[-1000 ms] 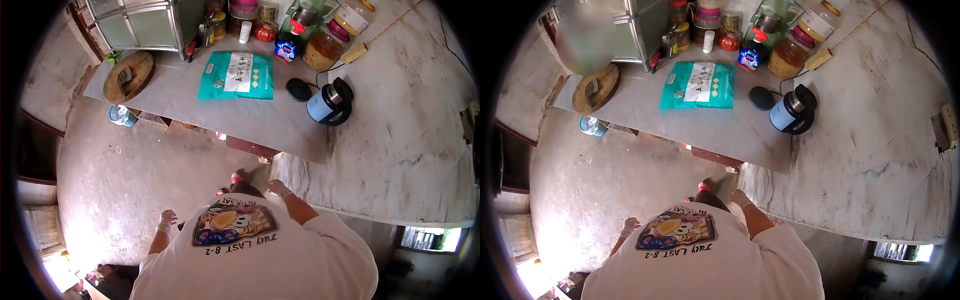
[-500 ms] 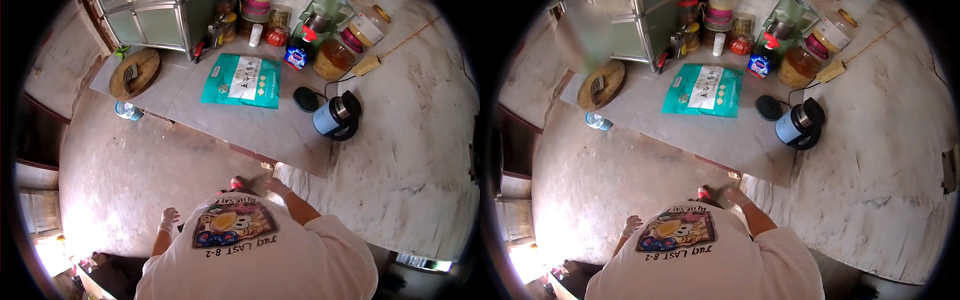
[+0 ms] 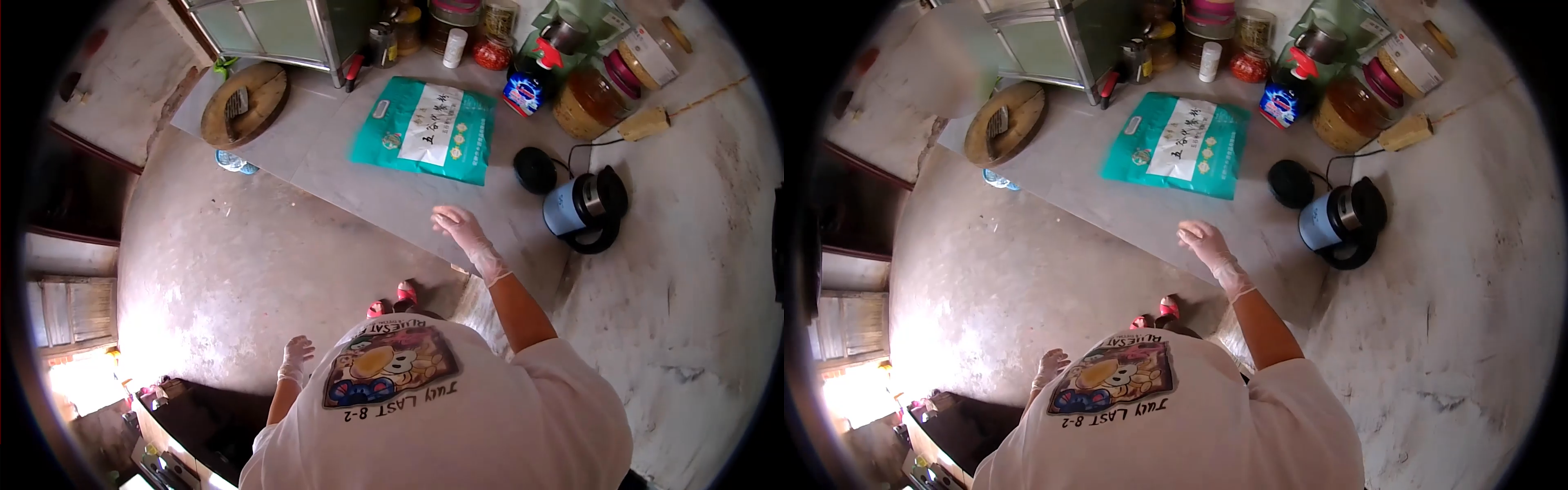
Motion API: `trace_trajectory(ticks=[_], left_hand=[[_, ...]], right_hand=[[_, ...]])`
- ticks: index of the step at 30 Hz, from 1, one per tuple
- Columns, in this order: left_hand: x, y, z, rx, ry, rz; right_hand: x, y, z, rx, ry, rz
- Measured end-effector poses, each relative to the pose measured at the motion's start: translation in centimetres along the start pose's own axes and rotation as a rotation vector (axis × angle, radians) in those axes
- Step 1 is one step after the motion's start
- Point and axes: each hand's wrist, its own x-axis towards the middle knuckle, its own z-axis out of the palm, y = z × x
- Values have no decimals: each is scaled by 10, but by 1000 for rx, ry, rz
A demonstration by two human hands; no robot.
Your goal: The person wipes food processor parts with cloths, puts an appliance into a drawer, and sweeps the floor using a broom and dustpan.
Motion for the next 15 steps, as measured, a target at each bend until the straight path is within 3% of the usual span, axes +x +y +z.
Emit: trace_trajectory(ticks=[2,3,4,6,9,10,12,13,15], left_hand=[[-8,-3,9,24,57,32],[-7,0,3,-139,-13,-78],[-28,6,28,-36,122,-39],[-36,-3,37,48,179,40],[-15,-24,10,-106,74,-5],[-39,-13,35,48,177,91],[-51,-7,40,-92,139,85],[-51,-6,40,-56,157,102],[-52,-6,37,19,182,103]], right_hand=[[19,-14,9,-432,277,-397],[33,-22,9,-782,372,-707],[38,-41,15,-961,311,-686],[58,-60,32,-1267,321,-530],[125,-28,31,-1669,382,-545],[140,-23,28,-1696,426,-518],[159,-18,27,-1738,512,-448],[160,-29,26,-1668,465,-357],[152,-47,20,-1548,530,-382]])
